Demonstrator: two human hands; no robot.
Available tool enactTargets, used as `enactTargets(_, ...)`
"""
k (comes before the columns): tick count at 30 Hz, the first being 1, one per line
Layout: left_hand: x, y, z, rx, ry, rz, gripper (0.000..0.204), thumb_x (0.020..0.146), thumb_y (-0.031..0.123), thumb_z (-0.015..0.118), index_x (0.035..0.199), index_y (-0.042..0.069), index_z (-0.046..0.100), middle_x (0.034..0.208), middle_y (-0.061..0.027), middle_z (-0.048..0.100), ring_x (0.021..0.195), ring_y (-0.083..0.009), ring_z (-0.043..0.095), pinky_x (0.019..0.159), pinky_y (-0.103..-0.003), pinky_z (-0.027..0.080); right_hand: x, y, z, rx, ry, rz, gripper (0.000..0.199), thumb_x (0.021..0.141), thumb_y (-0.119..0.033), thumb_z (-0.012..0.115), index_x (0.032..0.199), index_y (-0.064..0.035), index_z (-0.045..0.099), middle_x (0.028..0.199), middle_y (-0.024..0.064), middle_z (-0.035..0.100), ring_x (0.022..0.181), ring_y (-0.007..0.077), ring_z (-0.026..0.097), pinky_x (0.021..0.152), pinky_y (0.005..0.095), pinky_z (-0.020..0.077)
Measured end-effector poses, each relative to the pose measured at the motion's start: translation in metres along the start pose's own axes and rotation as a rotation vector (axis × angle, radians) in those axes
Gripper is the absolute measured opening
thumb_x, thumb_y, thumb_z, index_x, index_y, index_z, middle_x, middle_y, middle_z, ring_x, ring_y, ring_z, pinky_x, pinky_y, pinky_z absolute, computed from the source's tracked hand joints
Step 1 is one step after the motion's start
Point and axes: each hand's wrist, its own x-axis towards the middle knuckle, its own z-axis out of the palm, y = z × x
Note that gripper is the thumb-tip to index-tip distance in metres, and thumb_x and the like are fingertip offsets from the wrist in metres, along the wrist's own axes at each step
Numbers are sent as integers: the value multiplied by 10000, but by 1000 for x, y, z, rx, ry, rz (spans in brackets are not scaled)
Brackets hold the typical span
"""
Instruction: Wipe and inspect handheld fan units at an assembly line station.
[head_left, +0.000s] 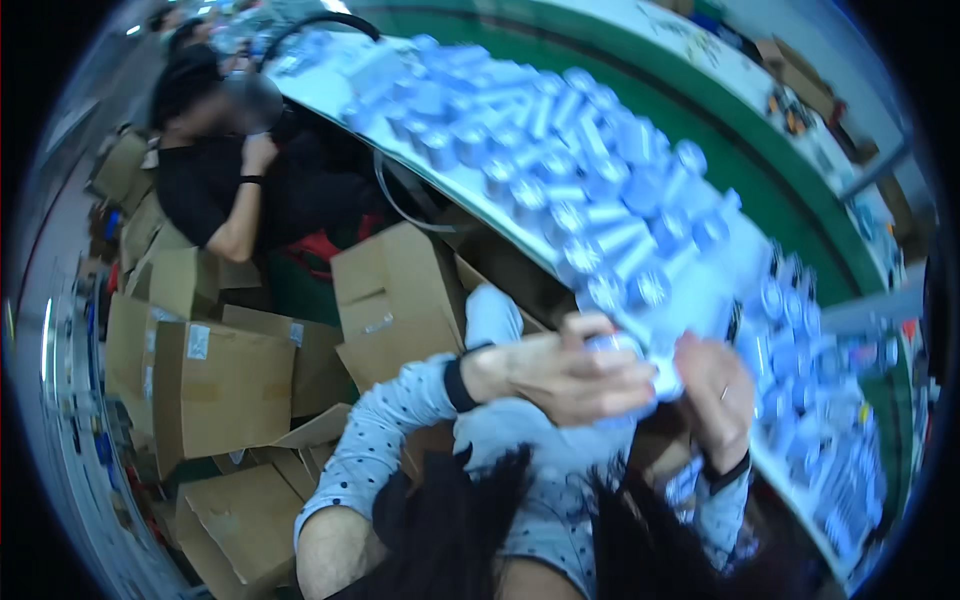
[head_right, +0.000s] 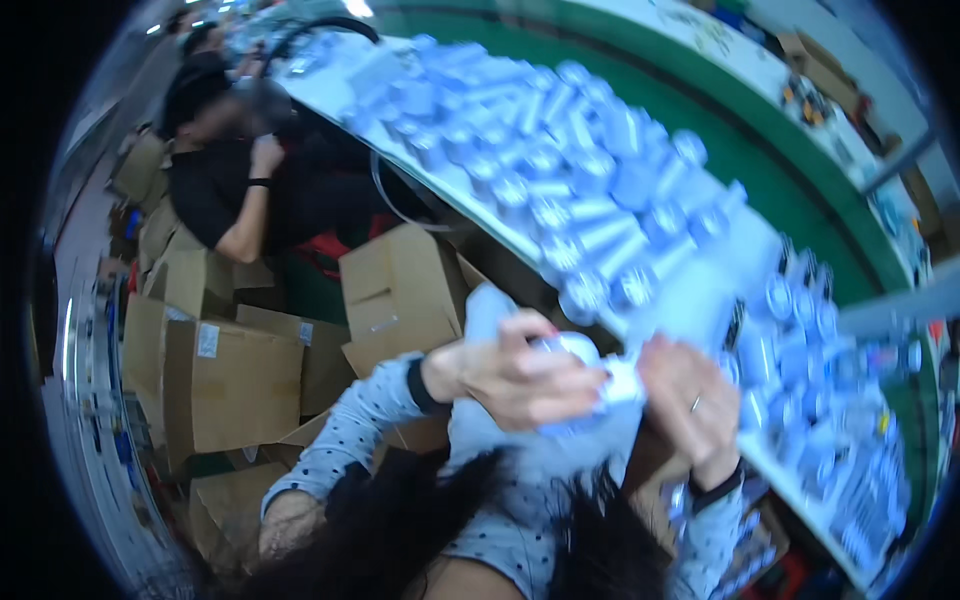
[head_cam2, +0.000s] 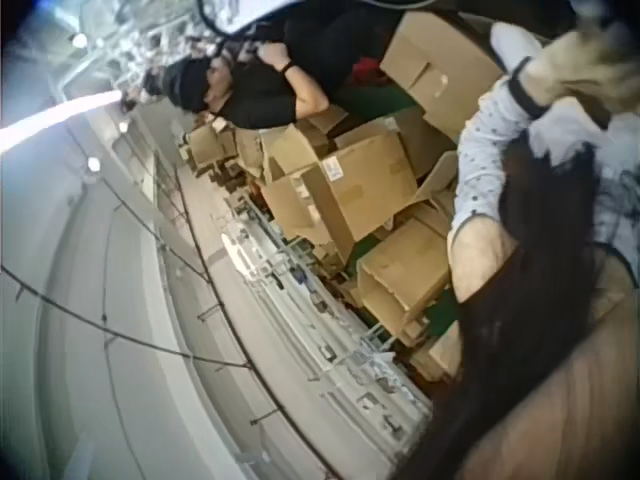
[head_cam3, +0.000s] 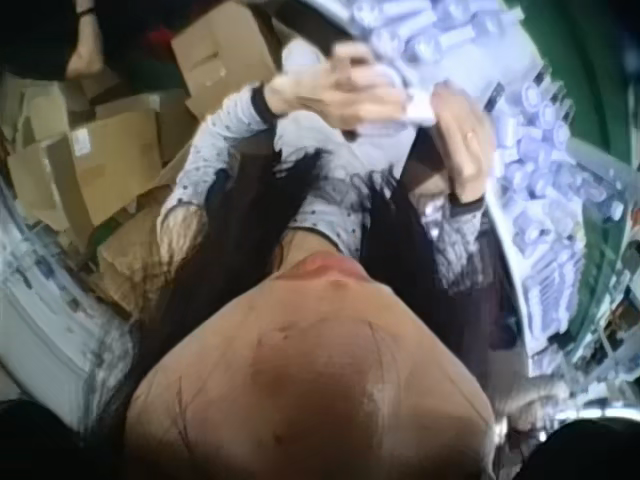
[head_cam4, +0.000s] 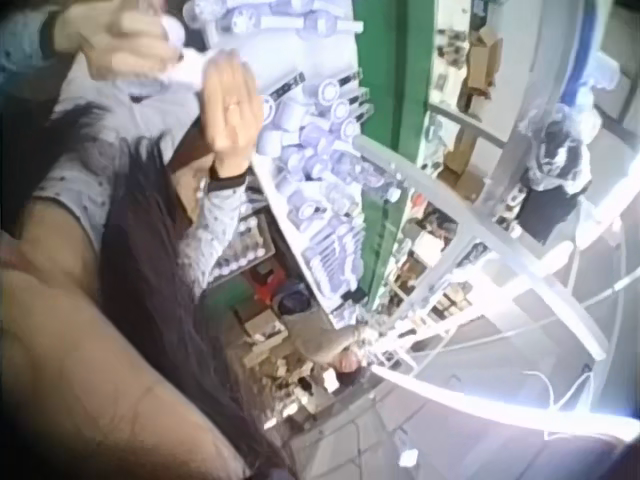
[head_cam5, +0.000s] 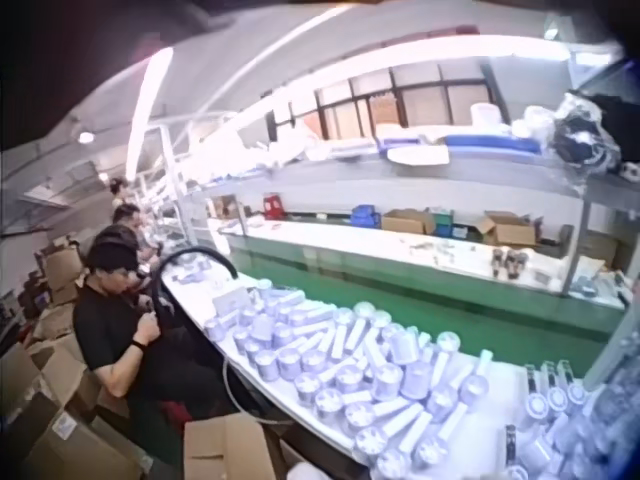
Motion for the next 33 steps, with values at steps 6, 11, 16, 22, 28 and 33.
enactTargets(6,2,-3,-10,-100,-47,-135,376,738,172,668,1008,119,411,1014,-12,618,819,-132,457,716,-341,376,7,1,20,-9,109,-120,258,622,-25,615,857,81,612,898,180,625,868,297,625,760,379,518)
enactTargets(11,8,13,2,-6,31,-85,365,754,228,674,969,148,389,954,69,621,765,-77,440,717,-310,364,-1,3,2,23,-1,-142,249,654,-47,596,886,44,614,918,152,628,862,276,627,744,337,521)
enactTargets(16,5,19,7,38,146,-35,254,803,183,535,993,137,373,938,66,619,857,-80,428,824,-340,322,-20,14,-20,30,103,7,197,641,2,646,821,65,595,851,183,642,832,330,641,702,405,538)
enactTargets(22,8,24,22,127,445,-167,133,864,266,494,869,179,394,759,122,618,709,-77,387,736,-301,332,-77,4,19,265,956,987,167,768,95,545,921,90,612,929,177,641,853,229,636,791,296,501)
enactTargets(28,2,4,10,10,289,-106,343,788,354,616,923,139,385,855,21,588,767,-131,451,783,-376,390,-108,-24,50,1778,1048,1619,249,884,-108,513,1120,-29,522,1067,56,593,950,138,577,819,244,460)
enactTargets(33,15,19,9,-1008,293,-1026,739,614,313,797,1108,-37,373,946,-180,563,861,-195,563,784,-306,444,-89,-38,64,1817,1021,1541,275,890,-116,489,1142,-8,486,1129,71,558,1043,162,531,917,290,408)
